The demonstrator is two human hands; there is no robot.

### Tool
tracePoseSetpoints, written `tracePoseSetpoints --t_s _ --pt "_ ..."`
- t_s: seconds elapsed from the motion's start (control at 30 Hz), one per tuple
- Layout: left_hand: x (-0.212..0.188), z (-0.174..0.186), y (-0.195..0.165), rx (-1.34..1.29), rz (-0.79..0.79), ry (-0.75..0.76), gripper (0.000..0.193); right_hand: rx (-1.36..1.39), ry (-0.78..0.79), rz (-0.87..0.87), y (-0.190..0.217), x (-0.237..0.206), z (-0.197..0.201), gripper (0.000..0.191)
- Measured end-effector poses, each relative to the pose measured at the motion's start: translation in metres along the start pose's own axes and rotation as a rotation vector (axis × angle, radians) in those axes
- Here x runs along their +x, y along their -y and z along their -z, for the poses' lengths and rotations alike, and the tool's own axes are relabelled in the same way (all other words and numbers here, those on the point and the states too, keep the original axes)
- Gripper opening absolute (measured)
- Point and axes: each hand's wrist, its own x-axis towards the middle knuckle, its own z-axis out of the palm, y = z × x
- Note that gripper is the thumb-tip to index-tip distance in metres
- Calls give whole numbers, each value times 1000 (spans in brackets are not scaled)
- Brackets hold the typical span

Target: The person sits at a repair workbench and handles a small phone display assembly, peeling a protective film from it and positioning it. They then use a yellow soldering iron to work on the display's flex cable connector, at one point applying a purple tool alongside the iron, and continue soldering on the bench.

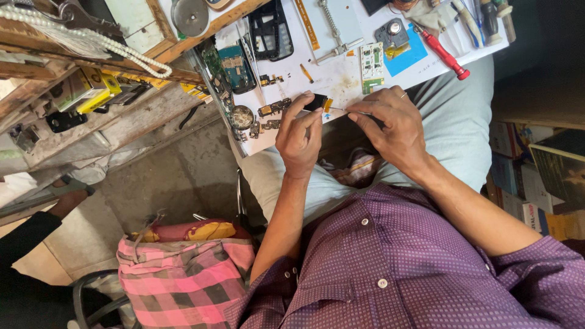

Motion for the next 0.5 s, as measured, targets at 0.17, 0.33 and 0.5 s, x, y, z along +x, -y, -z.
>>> tracePoseSetpoints --t_s 0.17,0.33,0.5 --pt "1 0 0 -12 7 7 24 8 -14 -8 0 0 0 19" --pt "1 0 1 2 1 -10 23 12 15 6 2 0 -1 21" --pt "1 -2 -3 -23 67 -29 21 13 -18 8 1 2 12 18"
